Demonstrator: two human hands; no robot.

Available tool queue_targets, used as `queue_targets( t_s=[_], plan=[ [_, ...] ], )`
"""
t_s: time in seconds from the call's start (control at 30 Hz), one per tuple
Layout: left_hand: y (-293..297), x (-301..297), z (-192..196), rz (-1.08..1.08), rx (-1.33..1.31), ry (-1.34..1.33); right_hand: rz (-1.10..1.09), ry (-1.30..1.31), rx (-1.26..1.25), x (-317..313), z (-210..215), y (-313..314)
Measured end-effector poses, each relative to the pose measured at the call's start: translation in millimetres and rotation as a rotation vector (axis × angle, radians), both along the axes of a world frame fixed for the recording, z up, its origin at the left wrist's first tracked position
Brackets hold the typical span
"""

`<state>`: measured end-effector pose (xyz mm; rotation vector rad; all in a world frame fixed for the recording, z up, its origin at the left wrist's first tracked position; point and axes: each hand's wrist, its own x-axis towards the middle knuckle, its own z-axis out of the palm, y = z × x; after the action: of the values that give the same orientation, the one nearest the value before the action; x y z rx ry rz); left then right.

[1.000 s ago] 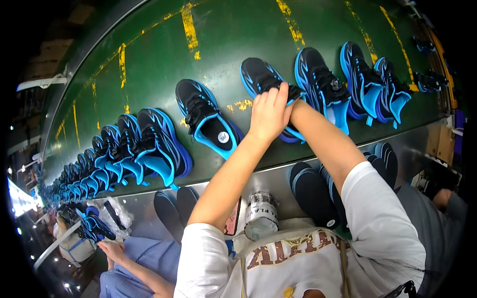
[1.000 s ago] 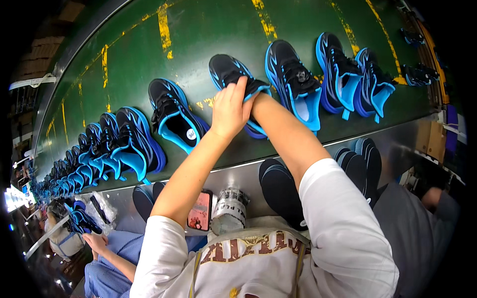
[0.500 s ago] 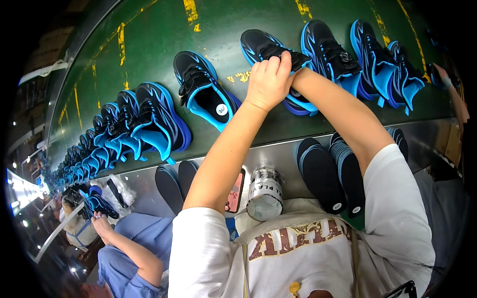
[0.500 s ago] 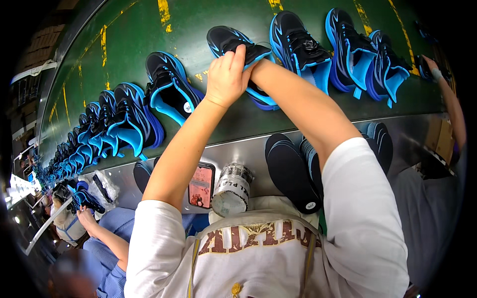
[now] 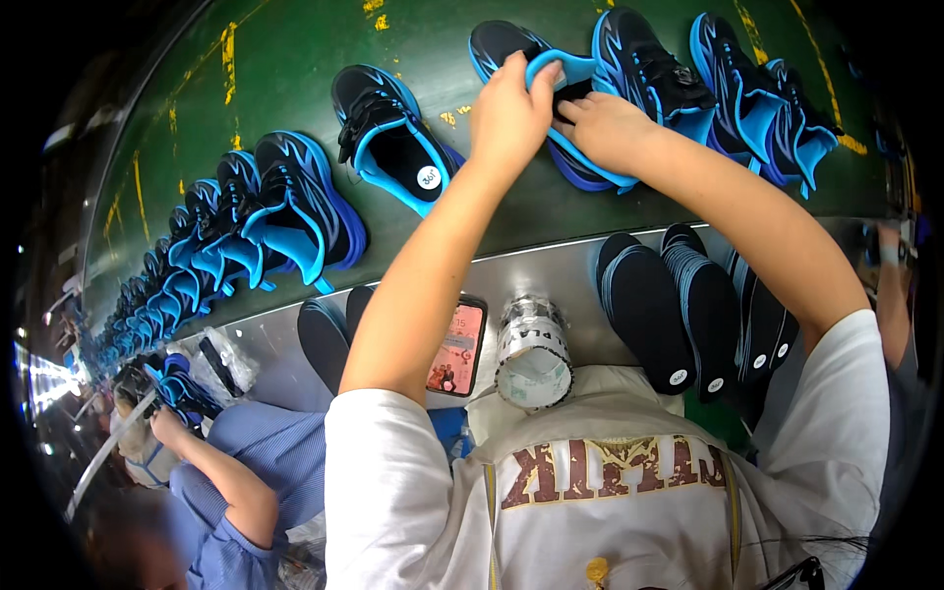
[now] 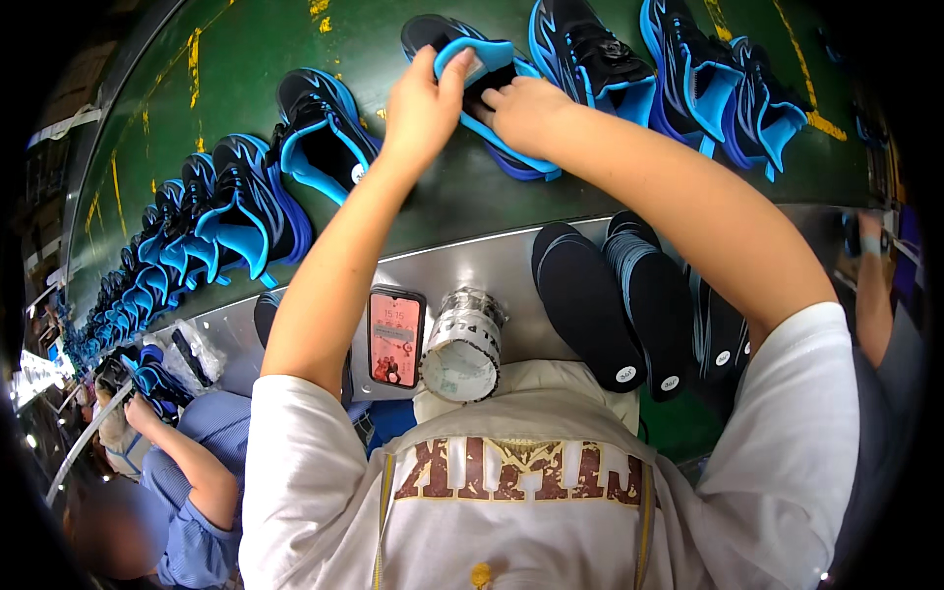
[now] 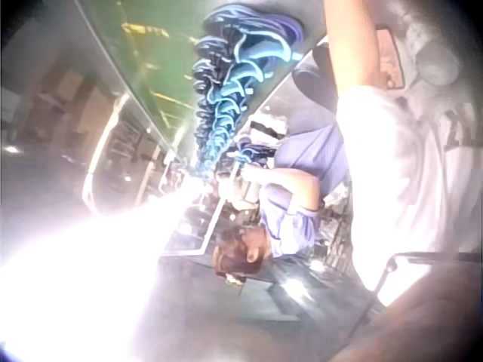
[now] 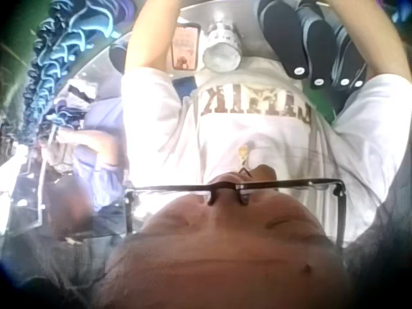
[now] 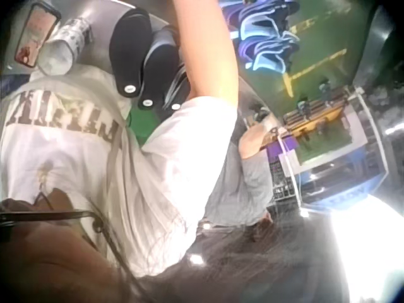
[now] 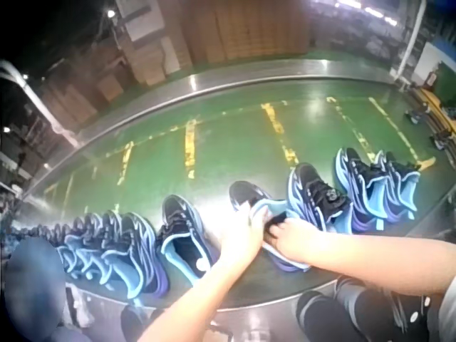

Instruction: The person picks up blue shoe insoles from a stack and inserts them into a row of blue and black sneakers on a workstation table.

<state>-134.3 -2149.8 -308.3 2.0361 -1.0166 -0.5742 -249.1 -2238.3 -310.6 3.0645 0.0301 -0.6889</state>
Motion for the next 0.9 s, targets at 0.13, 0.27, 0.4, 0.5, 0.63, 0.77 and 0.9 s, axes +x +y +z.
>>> queue_targets(
  t_s=[0.13, 0.27, 0.4, 0.5, 0.63, 0.77, 0.9],
  plan=[
    [-7, 10, -2, 0.079, -0.108, 0.011, -0.024, -0.161, -0.007, 5, -12, 0],
    [-11, 8, 2, -0.085, -0.193, -0.538, 0.006, -0.057, -0.018, 15, -3, -4],
    [-14, 14, 7, -0.223, -0.192, -0.850, 0.053, -0.016, 0.029, 6, 5, -5],
    [-9, 20, 5, -0.287, -0.081, -0.916, -0.039, 0.381, 0.256, 8, 47, -8],
    [-18, 14, 24, -0.418, 0.133, -0.891, -0.195, 0.396, 0.310, -6, 50, 5],
    [-27, 13, 25, -0.478, 0.228, -0.823, -0.144, -0.033, 0.181, -29, 32, 14],
    [-12, 23, 22, -0.467, 0.110, -0.686, -0.342, -0.719, 0.313, -73, 49, 35]
  ],
)
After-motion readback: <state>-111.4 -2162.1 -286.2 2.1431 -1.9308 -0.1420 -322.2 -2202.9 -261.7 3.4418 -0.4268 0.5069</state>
